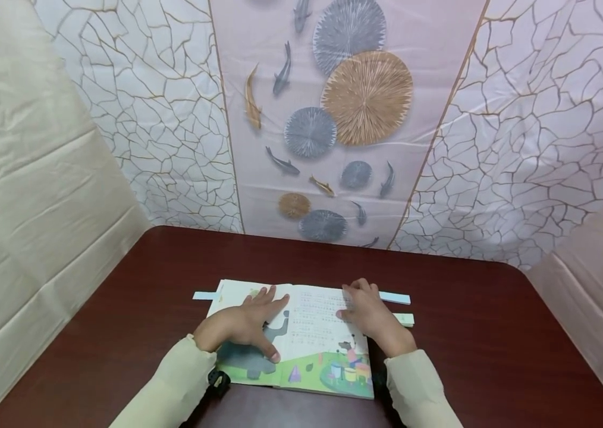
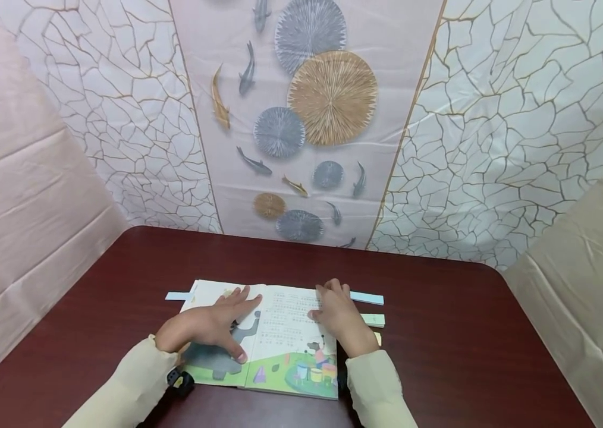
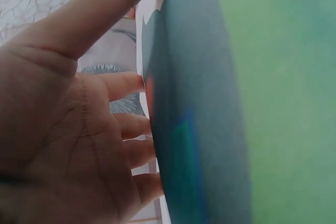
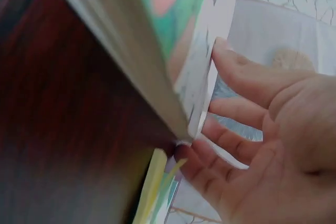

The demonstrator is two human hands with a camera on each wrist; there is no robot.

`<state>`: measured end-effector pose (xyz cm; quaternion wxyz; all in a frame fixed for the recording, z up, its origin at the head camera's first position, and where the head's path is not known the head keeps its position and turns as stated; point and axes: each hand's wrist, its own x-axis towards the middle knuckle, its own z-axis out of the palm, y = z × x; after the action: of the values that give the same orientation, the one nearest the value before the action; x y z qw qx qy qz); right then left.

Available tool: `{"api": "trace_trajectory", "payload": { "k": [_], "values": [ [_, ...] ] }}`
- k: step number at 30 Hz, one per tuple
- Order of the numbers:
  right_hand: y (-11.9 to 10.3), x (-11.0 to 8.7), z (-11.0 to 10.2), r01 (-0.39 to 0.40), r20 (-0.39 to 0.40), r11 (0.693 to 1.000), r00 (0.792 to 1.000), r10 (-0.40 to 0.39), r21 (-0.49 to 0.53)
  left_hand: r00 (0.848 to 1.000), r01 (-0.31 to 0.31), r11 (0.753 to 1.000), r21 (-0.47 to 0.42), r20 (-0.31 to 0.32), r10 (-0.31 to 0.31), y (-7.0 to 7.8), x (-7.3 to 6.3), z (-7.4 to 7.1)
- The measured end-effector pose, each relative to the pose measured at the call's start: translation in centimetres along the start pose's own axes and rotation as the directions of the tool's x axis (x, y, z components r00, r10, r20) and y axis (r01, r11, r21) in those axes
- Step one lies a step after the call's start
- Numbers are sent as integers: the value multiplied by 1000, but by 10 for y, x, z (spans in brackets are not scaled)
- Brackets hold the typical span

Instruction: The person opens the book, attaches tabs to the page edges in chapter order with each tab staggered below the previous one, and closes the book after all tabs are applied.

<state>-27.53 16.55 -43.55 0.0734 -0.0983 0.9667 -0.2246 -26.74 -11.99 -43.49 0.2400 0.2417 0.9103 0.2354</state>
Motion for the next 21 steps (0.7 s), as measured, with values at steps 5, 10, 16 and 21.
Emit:
{"api": "trace_trajectory", "payload": {
  "k": [5, 10, 16, 21],
  "values": [
    [-5, -6, 2, 28, -36, 987, 999, -34, -161, 999, -17, 994, 110, -40, 22, 7, -2, 6],
    [-11, -10, 9, 73, -147, 955, 982, -120, -289, 985, -70, 976, 208, -138, 100, 15, -3, 13],
    [-12, -10, 3, 109, -189, 991, 978, -93, 76, 970, -85, 969, 230, -205, 134, 17, -3, 8],
    [-7, -22, -16, 66, -142, 898, 990, -4, 435, 958, -164, 968, 190, -205, 202, 14, -4, 9]
  ]
}}
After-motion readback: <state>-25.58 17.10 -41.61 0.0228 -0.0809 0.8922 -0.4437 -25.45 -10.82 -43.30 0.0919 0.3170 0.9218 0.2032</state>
